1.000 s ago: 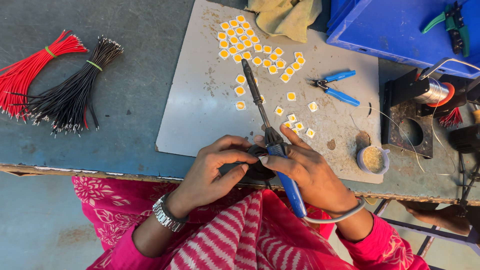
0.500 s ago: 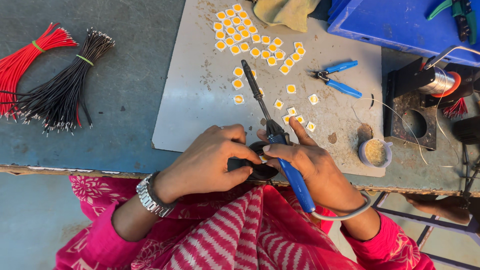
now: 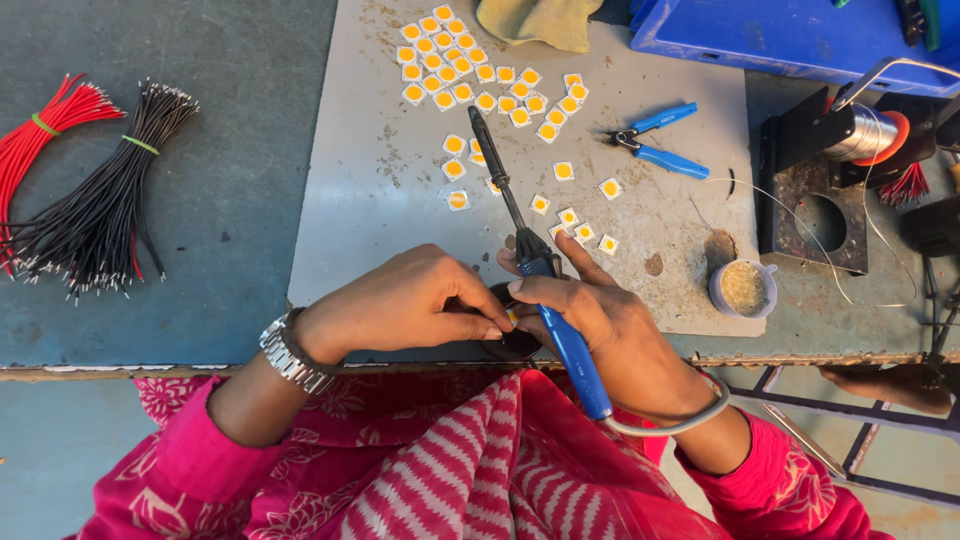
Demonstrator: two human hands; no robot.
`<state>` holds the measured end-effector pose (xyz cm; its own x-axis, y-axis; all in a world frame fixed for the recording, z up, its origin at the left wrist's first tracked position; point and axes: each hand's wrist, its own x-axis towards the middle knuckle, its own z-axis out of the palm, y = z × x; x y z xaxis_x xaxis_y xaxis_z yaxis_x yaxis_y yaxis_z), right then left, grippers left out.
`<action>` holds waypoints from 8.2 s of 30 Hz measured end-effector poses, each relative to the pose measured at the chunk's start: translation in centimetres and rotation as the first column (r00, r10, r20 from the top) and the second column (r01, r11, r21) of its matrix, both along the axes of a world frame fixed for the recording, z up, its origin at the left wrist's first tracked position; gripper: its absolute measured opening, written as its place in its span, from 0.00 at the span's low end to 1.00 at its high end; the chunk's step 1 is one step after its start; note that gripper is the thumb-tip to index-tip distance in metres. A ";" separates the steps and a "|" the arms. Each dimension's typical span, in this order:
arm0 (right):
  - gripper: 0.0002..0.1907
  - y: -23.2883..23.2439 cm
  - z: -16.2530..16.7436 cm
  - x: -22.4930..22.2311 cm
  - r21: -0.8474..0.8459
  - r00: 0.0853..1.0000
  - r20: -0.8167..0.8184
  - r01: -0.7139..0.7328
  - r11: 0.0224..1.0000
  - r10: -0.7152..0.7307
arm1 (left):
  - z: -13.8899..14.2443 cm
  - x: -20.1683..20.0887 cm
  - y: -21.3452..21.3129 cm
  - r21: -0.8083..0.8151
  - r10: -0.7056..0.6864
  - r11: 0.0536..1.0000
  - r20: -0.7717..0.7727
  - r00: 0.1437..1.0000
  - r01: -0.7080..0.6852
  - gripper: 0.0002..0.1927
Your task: The person uses a soldering iron to attach small square LED modules to a black circular base. They repeatedly pick up an LED, place it on the base, apply solder to the contacts, and set the finished unit aside. The work is performed one at a time on a cluttered workbench with wires, pliers, and soldering supplies visible.
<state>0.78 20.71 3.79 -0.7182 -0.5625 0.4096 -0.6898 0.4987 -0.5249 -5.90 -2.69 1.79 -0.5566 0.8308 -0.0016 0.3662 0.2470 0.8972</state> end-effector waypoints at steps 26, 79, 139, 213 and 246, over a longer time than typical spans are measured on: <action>0.26 0.0 -0.4 0.2 0.013 0.996 0.002 0.086 0.996 -0.086 | -0.3 0.3 0.7 0.089 0.130 0.990 -0.217 0.968 -0.113 0.09; 0.30 -1.2 -0.1 0.1 -0.040 0.992 0.041 0.125 0.991 -0.124 | 1.2 2.8 1.8 -0.115 0.173 0.960 -0.478 0.861 -0.256 0.07; 0.49 1.9 -5.3 3.0 -0.415 0.982 0.189 0.054 0.908 0.028 | -2.9 5.5 1.1 0.303 0.472 0.881 -0.525 0.708 -0.363 0.08; 0.37 8.8 -7.6 5.1 -0.421 0.774 -0.129 0.523 0.741 -0.620 | 0.7 4.5 3.3 -0.090 0.208 0.943 -0.592 0.779 -0.320 0.05; 0.13 9.0 0.0 5.5 -0.578 0.885 0.175 0.446 0.683 -0.431 | 1.9 4.9 4.1 -0.262 0.157 0.905 -0.525 0.837 -0.335 0.07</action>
<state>6.29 29.76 3.76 -0.8338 0.1667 0.5263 -0.4564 0.3282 -0.8270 -1.04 1.37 3.64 -0.7443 0.6638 0.0731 0.6128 0.6354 0.4698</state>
